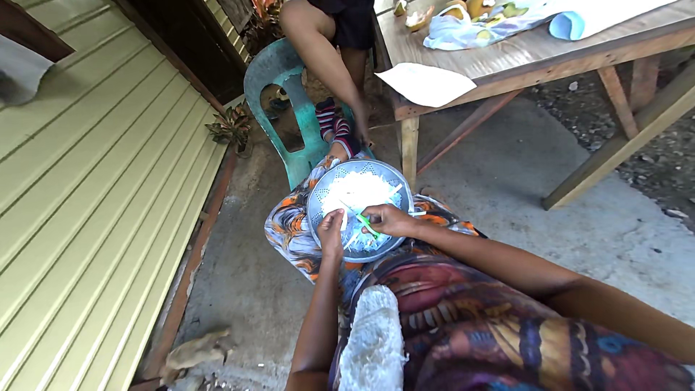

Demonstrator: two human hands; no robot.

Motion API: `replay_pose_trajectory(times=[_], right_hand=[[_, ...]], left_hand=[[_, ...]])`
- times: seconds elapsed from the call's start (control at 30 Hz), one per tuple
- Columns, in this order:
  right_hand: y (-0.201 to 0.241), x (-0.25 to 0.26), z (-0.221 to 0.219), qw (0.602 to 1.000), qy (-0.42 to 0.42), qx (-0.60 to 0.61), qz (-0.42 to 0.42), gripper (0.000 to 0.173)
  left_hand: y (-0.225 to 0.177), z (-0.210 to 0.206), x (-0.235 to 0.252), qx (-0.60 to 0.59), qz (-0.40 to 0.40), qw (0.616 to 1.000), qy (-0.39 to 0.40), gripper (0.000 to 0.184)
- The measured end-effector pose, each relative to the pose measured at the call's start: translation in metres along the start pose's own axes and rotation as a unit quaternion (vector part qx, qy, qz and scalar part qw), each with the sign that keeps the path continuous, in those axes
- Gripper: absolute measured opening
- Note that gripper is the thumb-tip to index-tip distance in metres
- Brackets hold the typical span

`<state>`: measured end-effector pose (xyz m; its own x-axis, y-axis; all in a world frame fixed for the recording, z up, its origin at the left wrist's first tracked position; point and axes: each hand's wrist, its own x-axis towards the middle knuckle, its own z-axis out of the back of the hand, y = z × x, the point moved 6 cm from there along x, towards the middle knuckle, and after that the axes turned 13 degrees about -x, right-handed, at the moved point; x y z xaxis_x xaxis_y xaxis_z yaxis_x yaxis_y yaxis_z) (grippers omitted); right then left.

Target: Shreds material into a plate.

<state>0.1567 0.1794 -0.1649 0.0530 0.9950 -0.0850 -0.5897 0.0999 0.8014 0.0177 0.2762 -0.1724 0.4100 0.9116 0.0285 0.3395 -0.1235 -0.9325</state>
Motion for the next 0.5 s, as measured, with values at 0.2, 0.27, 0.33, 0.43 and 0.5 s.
replay_pose_trajectory(times=[0.2,0.27,0.33,0.43,0.5], right_hand=[[-0.001,0.0,0.002,1.0,-0.018,-0.013,-0.005,0.037],[0.013,-0.006,0.009,0.996,-0.02,-0.091,0.006,0.042],[0.028,-0.012,0.024,0.985,-0.035,-0.167,0.035,0.047],[0.024,-0.024,0.04,0.962,-0.124,-0.224,0.095,0.047],[0.005,-0.029,0.043,0.943,-0.189,-0.239,0.132,0.048]], left_hand=[[-0.005,-0.002,-0.005,0.039,-0.027,0.999,0.013,0.012],[-0.013,-0.001,-0.006,0.052,-0.05,0.997,0.017,0.011],[-0.023,-0.004,-0.004,0.074,-0.068,0.995,0.026,0.01],[-0.03,-0.005,-0.002,0.11,-0.07,0.991,0.029,0.009],[-0.03,-0.006,0.003,0.132,-0.063,0.989,0.029,0.008]])
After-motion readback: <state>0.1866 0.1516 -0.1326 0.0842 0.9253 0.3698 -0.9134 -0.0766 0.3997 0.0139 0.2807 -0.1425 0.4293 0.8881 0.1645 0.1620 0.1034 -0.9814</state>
